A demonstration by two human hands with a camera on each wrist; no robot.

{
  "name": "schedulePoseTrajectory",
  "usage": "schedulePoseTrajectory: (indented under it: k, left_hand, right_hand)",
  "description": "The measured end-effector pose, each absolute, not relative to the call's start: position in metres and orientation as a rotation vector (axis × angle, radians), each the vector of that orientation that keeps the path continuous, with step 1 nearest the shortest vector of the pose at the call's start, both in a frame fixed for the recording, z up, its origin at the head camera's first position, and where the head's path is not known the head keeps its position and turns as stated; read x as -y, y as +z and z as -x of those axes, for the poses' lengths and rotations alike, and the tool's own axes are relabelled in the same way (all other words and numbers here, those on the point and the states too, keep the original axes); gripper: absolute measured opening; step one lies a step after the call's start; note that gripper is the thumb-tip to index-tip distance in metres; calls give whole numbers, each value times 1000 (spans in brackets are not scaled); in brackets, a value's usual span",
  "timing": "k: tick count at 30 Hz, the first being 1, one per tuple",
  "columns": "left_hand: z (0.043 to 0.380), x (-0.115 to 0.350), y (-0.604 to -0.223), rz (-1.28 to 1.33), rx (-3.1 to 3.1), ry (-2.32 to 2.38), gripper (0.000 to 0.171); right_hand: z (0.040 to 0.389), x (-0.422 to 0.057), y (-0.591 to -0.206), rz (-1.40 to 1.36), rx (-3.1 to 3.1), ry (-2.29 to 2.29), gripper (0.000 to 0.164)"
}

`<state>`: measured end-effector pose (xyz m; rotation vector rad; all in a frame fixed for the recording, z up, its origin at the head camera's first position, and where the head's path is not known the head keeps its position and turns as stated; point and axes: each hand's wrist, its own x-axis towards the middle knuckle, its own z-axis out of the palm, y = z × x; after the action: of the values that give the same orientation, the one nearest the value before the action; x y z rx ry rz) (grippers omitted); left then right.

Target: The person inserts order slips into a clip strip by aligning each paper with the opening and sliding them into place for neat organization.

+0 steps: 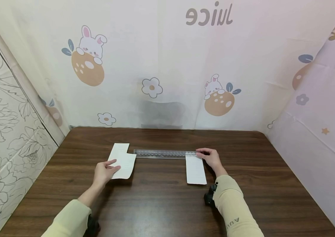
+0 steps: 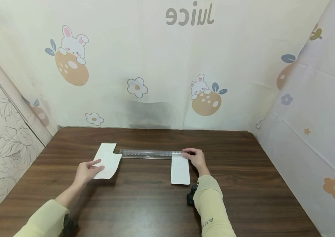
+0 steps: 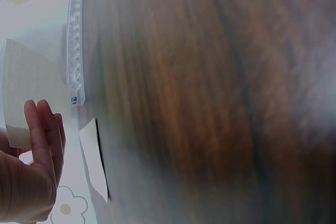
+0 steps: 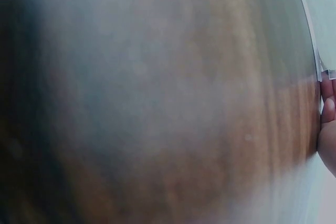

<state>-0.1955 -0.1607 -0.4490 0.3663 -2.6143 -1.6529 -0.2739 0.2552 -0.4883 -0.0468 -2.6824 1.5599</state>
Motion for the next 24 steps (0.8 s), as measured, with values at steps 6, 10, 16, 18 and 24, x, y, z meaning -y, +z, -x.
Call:
schedulePoseTrajectory:
  k: [6,10,16,18,24]
  left_hand:
    - [192,155,-453,-350,2609,-1676,37]
    - [192,151,-457,-343,2608,-1670,36]
    - [193,145,-462,-353,2591,-1704,35]
    - [194,143,-463,-357,2584,-1716,35]
    - [197,135,-464,-380,2573,-1734,35]
  right_hand:
    - [273,-255,-489,41,2672,1573,27]
    - [272,-256,-489,27,2676,1567,29]
    - [274,-256,-490,23,2666,1565,26]
    - [275,-256,-490,27,2658,1571,25]
    - [275,-255,-489,23,2654,1569,25]
